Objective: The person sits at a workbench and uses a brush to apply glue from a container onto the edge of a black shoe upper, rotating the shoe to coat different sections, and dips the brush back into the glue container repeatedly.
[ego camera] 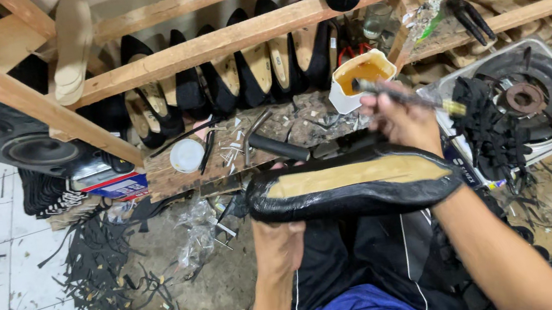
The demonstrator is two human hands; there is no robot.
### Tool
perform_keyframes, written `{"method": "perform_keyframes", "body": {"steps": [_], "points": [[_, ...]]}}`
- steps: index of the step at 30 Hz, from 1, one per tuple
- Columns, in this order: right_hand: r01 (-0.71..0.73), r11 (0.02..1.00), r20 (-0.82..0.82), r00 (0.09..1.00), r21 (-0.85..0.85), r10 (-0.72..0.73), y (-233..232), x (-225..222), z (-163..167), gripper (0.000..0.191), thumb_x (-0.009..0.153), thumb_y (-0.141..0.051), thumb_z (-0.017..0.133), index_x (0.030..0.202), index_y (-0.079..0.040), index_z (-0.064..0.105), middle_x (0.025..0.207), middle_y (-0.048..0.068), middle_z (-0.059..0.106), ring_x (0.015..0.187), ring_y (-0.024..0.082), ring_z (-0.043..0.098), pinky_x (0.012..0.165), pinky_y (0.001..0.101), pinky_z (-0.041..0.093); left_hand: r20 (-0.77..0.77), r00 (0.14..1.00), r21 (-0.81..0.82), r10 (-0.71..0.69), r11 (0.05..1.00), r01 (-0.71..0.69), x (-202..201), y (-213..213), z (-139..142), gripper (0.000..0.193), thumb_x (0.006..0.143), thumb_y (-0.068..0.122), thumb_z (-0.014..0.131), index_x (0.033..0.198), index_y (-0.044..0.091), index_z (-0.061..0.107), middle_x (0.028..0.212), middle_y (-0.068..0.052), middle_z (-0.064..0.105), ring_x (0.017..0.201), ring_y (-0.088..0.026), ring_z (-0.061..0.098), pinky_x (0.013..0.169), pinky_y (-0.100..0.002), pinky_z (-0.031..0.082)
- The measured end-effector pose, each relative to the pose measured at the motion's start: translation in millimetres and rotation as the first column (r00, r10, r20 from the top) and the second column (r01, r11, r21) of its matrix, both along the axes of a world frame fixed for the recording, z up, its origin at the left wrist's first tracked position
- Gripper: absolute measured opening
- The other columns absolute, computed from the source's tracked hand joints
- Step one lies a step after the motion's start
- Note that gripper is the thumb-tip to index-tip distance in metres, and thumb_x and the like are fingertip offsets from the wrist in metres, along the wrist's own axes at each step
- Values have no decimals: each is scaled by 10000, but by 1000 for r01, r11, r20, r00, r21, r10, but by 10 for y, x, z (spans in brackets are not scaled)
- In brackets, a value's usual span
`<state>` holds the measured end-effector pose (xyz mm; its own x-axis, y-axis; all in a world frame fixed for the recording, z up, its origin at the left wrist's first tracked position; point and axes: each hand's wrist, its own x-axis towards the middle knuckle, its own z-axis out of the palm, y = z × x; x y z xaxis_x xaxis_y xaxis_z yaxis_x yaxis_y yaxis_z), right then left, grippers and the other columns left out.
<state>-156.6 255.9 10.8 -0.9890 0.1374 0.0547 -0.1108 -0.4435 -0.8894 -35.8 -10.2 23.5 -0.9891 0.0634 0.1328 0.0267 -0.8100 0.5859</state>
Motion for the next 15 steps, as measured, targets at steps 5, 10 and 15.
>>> {"method": "perform_keyframes", "body": {"steps": [5,10,15], "points": [[313,536,-318,944,784,-87,417,-805,-102,228,1011,-188,761,1179,-38,733,977,162,673,809,276,619,726,383,501,-28,974,-141,225,964,-227,202,-114,105,810,839,-22,798,1544,-81,404,1460,-246,587,992,-227,691,600,-243,562],[314,32,-315,947,949,55,523,-1127,-271,225,898,-288,810,984,-82,785,939,177,701,837,383,651,745,504,494,-83,927,-416,366,832,-366,349,-175,269,742,810,-4,756,1469,-112,431,1465,-241,572,1141,-279,718,655,-328,683],[292,-185,-277,955,938,105,425,-1261,-289,284,871,-317,810,826,-46,738,889,146,713,973,358,631,906,535,420,-313,861,-665,401,554,-500,313,-164,324,692,786,-52,795,1422,-106,529,1415,-231,640,1215,-287,682,932,-389,620]]}}
